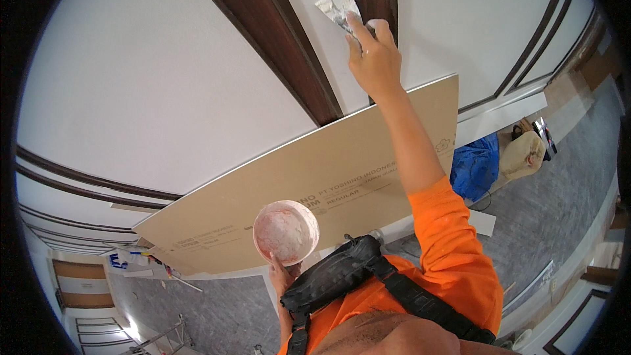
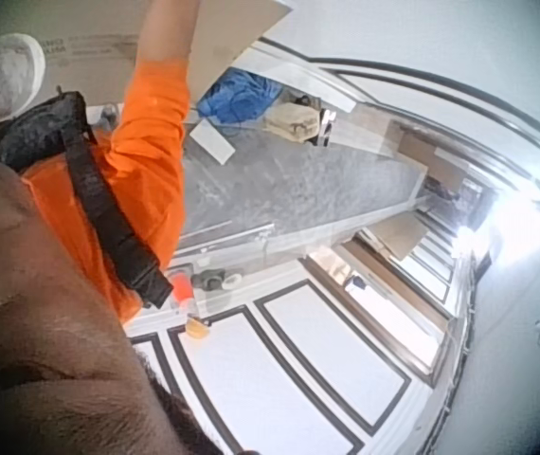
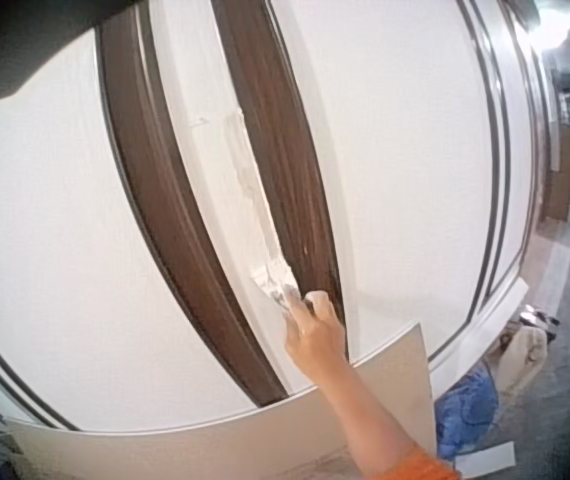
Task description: The person applies joint compound to the seams of a ceiling using a putty knife. They scoop the compound from a small bucket and spread it along the joints between ceiling panels. Later, they mix more compound in the bucket and continue the application.
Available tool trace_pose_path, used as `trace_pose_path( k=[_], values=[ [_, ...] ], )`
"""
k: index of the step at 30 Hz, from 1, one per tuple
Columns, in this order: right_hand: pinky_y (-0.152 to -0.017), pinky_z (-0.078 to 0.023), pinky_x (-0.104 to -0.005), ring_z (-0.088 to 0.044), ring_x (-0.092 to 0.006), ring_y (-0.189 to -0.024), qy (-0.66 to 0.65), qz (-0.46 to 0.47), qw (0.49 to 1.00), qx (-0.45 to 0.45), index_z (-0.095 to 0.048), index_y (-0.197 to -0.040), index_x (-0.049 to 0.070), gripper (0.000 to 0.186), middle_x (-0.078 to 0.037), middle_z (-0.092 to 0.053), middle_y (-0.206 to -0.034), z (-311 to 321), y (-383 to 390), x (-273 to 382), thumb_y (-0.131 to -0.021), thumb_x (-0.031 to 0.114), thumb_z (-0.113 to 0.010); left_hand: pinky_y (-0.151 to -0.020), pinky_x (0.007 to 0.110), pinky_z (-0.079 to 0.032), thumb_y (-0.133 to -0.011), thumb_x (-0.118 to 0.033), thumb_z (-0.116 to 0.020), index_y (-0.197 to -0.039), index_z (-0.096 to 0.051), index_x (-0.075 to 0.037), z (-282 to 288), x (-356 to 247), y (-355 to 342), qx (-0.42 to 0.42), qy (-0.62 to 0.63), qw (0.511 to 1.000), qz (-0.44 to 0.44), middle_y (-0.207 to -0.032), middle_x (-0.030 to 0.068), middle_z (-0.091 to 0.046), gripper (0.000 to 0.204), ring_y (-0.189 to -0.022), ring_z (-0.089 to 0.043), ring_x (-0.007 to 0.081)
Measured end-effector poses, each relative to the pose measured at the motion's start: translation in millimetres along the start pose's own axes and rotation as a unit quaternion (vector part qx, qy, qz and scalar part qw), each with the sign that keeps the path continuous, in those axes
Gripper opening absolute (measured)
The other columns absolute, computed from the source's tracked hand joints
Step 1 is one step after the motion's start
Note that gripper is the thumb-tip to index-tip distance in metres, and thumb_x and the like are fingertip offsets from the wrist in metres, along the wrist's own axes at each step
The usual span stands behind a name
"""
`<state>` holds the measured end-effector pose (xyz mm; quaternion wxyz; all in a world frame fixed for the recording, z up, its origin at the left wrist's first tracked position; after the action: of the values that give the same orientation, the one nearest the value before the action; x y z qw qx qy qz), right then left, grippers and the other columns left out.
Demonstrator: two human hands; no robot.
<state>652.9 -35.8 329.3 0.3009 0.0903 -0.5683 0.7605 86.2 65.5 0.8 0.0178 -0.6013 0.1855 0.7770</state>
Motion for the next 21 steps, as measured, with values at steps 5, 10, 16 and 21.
trace_pose_path(
  k=[5,10,16,21],
  values=[
    [-0.081,-0.055,-0.0426,-0.065,-0.0345,-0.095,0.027,-0.045,0.997,0.053,-0.073,-0.132,0.018,0.039,-0.013,-0.060,-0.108,-1.9,28.6,-7.7,-0.093,0.015,-0.073,-0.069,0.041,-0.066,-0.100,-0.060,-0.061,-0.131,-0.049,0.008,-0.3,8.2,3.1,-0.014,0.109,0.991,0.080,-0.112,0.0237,-0.069,0.076,-0.086,-0.075,0.0362],
    [-0.084,-0.055,-0.0452,-0.067,-0.0344,-0.097,-0.122,-0.079,0.981,0.132,-0.069,-0.134,0.013,0.039,-0.017,-0.063,-0.107,-10.6,81.0,-32.6,-0.097,0.024,-0.071,-0.071,0.044,-0.066,-0.101,-0.059,-0.061,-0.132,-0.049,0.010,-2.3,13.0,1.8,-0.008,0.100,0.991,0.093,-0.117,0.0253,-0.067,0.077,-0.093,-0.075,0.0377],
    [-0.060,-0.051,-0.0264,-0.060,-0.0075,-0.067,-0.399,-0.391,0.789,0.256,-0.064,-0.137,0.003,0.042,-0.001,-0.068,-0.096,-57.9,249.3,-73.3,-0.104,0.029,-0.067,-0.073,0.043,-0.064,-0.100,-0.060,-0.062,-0.131,-0.049,0.012,-12.9,38.8,1.2,-0.016,0.207,0.963,0.173,-0.116,0.0237,-0.068,0.079,-0.097,-0.074,0.0341],
    [-0.058,-0.050,-0.0255,-0.060,-0.0076,-0.066,-0.350,-0.465,0.748,0.320,-0.066,-0.135,0.005,0.033,-0.003,-0.067,-0.090,-62.0,314.2,-60.9,-0.105,0.017,-0.060,-0.077,0.041,-0.064,-0.100,-0.061,-0.061,-0.135,-0.048,0.012,4.9,44.0,-17.4,0.020,-0.012,1.000,-0.006,-0.114,0.0209,-0.069,0.081,-0.096,-0.073,0.0319]
  ],
)
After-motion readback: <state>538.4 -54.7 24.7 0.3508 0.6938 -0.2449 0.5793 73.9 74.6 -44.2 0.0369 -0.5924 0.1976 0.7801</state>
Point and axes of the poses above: each hand's wrist, its own y-axis away from the middle knuckle, its own z-axis out of the back of the hand, x = y × z, the point moved 10 cm from there along -y, towards the middle knuckle
